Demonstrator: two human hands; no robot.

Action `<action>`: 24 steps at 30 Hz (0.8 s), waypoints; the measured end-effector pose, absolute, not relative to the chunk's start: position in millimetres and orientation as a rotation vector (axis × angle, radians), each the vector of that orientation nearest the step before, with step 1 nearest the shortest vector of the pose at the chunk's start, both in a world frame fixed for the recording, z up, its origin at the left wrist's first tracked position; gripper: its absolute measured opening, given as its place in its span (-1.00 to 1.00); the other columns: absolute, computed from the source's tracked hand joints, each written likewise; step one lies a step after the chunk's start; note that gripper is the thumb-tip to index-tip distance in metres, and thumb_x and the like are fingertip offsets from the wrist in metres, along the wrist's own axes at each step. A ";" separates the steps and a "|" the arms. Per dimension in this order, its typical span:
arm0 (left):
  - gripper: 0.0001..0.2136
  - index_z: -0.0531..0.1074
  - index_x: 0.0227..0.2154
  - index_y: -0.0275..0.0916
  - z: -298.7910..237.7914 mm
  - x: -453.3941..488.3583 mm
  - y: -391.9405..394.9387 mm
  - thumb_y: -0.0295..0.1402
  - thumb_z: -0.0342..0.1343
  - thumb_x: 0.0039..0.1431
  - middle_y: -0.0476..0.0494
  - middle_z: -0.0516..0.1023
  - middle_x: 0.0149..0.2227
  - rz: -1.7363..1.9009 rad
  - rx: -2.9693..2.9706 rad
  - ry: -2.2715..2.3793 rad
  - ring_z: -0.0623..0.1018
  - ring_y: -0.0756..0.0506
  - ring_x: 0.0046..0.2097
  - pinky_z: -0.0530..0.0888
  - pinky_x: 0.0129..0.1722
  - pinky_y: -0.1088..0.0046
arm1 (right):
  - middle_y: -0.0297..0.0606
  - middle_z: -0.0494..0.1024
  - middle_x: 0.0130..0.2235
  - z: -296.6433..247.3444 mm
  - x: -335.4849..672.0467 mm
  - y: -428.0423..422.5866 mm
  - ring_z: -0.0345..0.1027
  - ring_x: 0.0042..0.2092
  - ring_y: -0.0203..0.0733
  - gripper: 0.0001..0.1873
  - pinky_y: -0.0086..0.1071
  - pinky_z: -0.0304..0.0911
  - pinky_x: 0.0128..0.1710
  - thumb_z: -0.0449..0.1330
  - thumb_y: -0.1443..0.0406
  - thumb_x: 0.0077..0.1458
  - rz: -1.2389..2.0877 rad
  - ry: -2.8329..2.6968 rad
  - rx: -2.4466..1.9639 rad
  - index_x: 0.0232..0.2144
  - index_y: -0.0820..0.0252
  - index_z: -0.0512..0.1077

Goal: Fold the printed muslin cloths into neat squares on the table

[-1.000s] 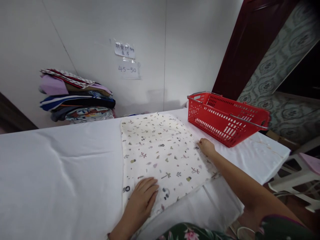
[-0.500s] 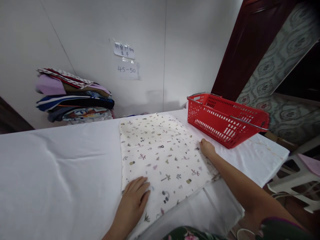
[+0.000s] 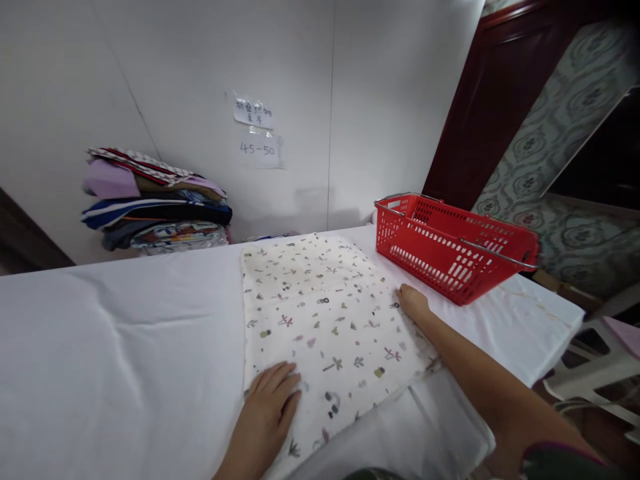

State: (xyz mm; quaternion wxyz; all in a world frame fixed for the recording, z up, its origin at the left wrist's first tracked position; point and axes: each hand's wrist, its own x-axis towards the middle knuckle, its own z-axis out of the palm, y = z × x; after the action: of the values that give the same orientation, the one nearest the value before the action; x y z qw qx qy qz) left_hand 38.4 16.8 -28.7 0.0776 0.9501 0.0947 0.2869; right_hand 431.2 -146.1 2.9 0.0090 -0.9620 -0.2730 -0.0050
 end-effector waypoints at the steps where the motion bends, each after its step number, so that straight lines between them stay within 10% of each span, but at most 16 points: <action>1: -0.79 0.45 -0.16 -0.14 -28.9 37.8 16.4 -0.34 0.03 0.16 -0.15 0.50 -0.06 0.858 2.854 0.292 0.47 -0.18 -0.02 0.48 -0.07 0.10 | -0.07 0.50 -0.16 2.5 431.2 -146.6 0.39 -0.12 -0.15 -0.66 -0.39 0.19 -0.25 -0.16 0.19 0.27 -0.014 -0.855 -3.003 -0.20 0.25 0.34; 24: -0.67 0.38 -0.02 -0.15 -40.5 33.7 30.3 -0.23 0.05 0.15 -0.12 0.40 0.08 0.964 3.161 0.456 0.39 -0.18 0.10 0.42 -0.01 0.21 | -0.03 0.14 0.22 1.4 449.1 -61.9 -0.06 0.25 -0.09 -0.50 -0.21 -0.02 0.15 -0.13 0.17 0.24 -0.103 -1.317 -2.696 0.15 0.31 0.15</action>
State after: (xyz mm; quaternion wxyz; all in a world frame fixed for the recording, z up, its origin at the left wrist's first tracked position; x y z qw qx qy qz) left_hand 33.7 30.3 -40.5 -0.0972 0.9431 0.1361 0.2875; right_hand 449.1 -61.9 1.4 0.0697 -0.8958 -0.4376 -0.0341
